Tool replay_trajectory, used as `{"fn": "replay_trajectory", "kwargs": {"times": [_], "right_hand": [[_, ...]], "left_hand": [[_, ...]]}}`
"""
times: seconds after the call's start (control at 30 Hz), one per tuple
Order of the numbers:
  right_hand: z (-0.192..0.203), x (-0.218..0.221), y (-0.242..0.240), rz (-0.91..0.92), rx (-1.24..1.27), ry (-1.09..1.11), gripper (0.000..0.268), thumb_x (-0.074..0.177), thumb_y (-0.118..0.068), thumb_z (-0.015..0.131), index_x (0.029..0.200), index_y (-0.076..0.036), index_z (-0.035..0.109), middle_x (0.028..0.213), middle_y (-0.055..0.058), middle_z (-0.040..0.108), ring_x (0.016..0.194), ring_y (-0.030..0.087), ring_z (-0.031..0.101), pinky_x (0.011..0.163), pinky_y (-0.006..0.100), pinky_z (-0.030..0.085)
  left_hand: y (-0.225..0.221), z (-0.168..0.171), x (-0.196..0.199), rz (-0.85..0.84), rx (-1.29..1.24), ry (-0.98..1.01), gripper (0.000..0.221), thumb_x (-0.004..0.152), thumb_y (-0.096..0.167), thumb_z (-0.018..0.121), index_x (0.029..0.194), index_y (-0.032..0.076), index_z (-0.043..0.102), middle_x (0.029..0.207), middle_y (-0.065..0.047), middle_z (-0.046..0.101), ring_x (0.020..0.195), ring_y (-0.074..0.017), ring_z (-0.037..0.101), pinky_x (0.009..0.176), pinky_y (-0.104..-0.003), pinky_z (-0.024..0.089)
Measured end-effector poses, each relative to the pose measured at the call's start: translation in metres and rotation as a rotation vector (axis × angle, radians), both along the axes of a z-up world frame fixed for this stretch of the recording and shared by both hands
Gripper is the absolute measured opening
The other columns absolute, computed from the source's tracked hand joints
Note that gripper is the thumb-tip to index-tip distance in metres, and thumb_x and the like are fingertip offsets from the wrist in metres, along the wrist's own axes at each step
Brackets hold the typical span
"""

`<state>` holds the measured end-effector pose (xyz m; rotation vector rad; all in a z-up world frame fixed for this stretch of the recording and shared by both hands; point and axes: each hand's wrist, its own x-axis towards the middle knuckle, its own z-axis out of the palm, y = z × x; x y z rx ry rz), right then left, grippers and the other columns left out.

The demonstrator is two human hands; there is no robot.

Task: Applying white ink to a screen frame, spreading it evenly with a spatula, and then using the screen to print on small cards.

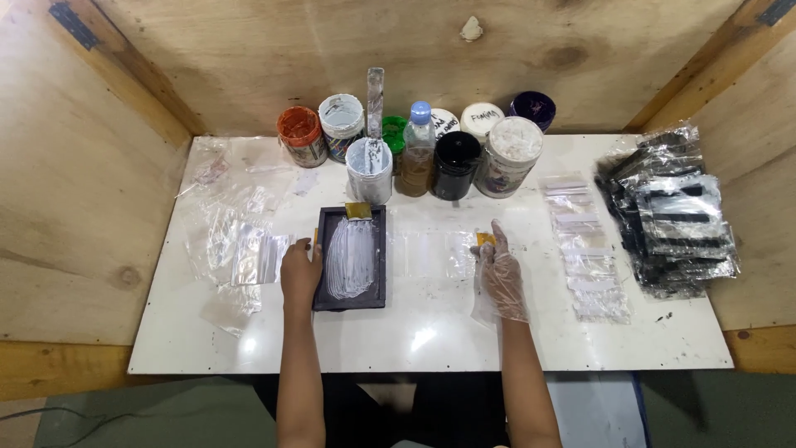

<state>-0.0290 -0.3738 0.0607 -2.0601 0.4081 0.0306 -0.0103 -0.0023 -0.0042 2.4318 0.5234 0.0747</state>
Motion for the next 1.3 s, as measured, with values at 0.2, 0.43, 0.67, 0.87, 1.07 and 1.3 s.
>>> {"fn": "replay_trajectory", "kwargs": {"times": [0.2,0.43,0.67,0.87,1.07,1.3], "right_hand": [[-0.005,-0.001,-0.009,0.028,-0.072,0.029,0.058,0.103,-0.027,0.051,0.159,-0.032,0.037,0.115,0.001,0.076,0.117,0.026,0.067,0.105,0.044,0.049],[0.006,0.004,0.005,0.052,-0.203,0.177,0.070,0.095,-0.036,0.066,0.159,-0.042,0.036,0.133,0.018,0.067,0.129,0.040,0.058,0.112,0.051,0.043],[-0.026,0.017,-0.002,0.047,-0.195,0.195,0.071,0.093,-0.036,0.068,0.156,-0.046,0.037,0.136,0.019,0.065,0.131,0.040,0.056,0.113,0.050,0.043],[-0.029,0.017,-0.001,0.035,-0.206,0.215,0.069,0.093,-0.039,0.067,0.155,-0.050,0.038,0.135,0.015,0.066,0.130,0.036,0.058,0.112,0.048,0.043],[-0.020,0.017,-0.002,0.066,-0.170,0.177,0.069,0.094,-0.027,0.067,0.156,-0.042,0.040,0.135,0.003,0.068,0.132,0.033,0.057,0.113,0.049,0.043],[-0.038,0.022,-0.001,0.040,-0.210,0.179,0.064,0.097,-0.028,0.064,0.154,-0.046,0.042,0.136,0.008,0.066,0.129,0.033,0.059,0.111,0.050,0.045]], "left_hand": [[-0.003,-0.003,-0.001,-0.026,-0.003,0.027,0.036,0.101,0.026,0.063,0.125,-0.001,0.068,0.107,-0.021,0.069,0.100,-0.0355,0.072,0.077,-0.045,0.062],[0.004,-0.013,0.003,-0.012,-0.051,0.000,0.033,0.097,0.022,0.069,0.119,-0.002,0.073,0.102,-0.021,0.070,0.098,-0.0380,0.072,0.074,-0.045,0.062],[0.009,-0.016,0.003,0.017,-0.113,-0.040,0.031,0.096,0.020,0.070,0.117,-0.002,0.075,0.100,-0.021,0.072,0.093,-0.0360,0.073,0.071,-0.043,0.061],[0.025,-0.008,-0.004,0.095,-0.287,-0.128,0.032,0.093,0.019,0.074,0.116,-0.003,0.075,0.101,-0.023,0.074,0.087,-0.0319,0.071,0.069,-0.041,0.057],[0.052,0.005,-0.015,0.152,-0.285,-0.174,0.033,0.090,0.022,0.077,0.115,0.000,0.076,0.100,-0.022,0.075,0.085,-0.0305,0.069,0.070,-0.042,0.055],[0.088,0.001,-0.023,0.216,-0.173,-0.213,0.030,0.090,0.021,0.078,0.113,0.002,0.077,0.097,-0.017,0.075,0.080,-0.0256,0.068,0.069,-0.037,0.054]]}}
